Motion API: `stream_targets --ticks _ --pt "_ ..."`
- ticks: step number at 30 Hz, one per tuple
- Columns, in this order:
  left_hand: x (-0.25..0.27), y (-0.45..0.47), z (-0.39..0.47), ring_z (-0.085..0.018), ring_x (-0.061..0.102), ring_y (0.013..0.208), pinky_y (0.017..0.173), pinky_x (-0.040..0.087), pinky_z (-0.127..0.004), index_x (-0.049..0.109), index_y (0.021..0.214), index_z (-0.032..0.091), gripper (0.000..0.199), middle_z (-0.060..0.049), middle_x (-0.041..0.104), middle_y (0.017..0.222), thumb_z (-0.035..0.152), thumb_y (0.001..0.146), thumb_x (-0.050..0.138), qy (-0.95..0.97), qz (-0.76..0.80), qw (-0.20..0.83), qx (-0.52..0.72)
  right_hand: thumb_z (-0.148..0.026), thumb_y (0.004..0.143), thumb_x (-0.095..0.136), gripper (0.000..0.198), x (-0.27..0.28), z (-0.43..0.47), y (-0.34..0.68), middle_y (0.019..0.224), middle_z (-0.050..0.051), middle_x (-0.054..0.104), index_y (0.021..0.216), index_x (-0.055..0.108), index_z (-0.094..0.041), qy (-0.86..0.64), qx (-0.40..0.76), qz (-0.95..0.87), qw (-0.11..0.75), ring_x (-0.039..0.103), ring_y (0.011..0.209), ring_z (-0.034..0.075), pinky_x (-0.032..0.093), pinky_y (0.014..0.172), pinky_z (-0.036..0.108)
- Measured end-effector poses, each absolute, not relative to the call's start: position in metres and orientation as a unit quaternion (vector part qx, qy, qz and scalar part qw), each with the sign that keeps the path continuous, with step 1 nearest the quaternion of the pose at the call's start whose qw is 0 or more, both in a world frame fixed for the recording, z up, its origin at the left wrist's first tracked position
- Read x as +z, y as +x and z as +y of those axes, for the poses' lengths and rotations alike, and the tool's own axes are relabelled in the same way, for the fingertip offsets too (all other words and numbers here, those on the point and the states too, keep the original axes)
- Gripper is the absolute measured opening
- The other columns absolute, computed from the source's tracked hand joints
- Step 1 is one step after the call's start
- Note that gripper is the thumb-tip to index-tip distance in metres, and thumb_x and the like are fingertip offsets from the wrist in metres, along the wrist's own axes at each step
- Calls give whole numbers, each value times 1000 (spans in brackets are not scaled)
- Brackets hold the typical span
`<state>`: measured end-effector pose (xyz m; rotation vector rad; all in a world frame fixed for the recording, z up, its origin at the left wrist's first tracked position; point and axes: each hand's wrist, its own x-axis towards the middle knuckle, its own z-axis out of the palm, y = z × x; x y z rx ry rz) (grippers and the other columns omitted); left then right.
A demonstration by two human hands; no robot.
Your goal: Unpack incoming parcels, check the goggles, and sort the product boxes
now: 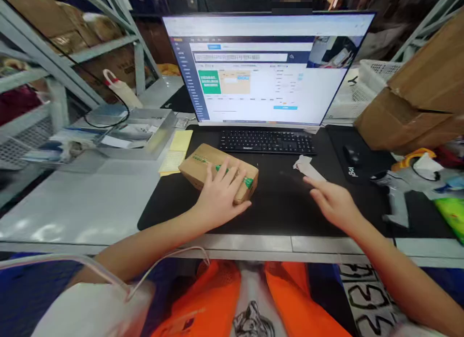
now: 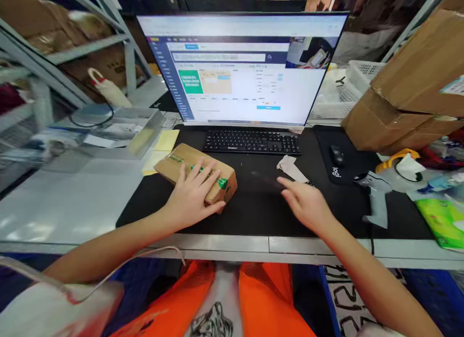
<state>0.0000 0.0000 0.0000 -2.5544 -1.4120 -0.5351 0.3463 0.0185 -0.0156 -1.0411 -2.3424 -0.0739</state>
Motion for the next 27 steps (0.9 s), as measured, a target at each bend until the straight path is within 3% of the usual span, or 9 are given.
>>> stream_targets --ticks 5,10,20,24,27 --pt "-12 3 -1 -45 33 151 122 19 -71 43 153 5 76 -23 50 154 34 86 64 -835 -484 104 -239 -33 109 47 35 -10 11 297 76 3 61 127 70 -13 -268 -13 -929 255 58 68 18 44 63 32" --pt "-14 2 0 -42 31 153 122 25 -63 30 160 10 87 -22 46 158 27 82 65 -843 -454 111 -268 -33 107 52 33 -12 36 291 76 3 59 127 71 -16 -237 -5 -939 250 55 68 18 42 64 32" --pt "-12 -1 0 -40 39 150 118 32 -58 36 155 11 77 -21 51 154 24 85 64 -850 -433 112 -278 -35 106 53 33 -26 67 293 76 5 62 127 74 -18 -240 0 -929 283 57 69 18 42 64 30" --pt "-11 -2 0 -40 42 148 118 33 -56 45 150 10 69 -20 52 154 26 86 63 -856 -428 104 -271 -41 103 52 39 -38 115 330 92 10 74 126 75 -20 -407 22 -871 274 67 80 22 49 74 33" --pt "-12 -4 -1 -38 49 143 120 29 -57 59 138 15 53 -16 59 148 26 86 64 -858 -412 103 -287 -49 96 53 48 -44 146 354 105 15 76 119 77 -14 -576 53 -749 324 69 94 29 51 84 39"
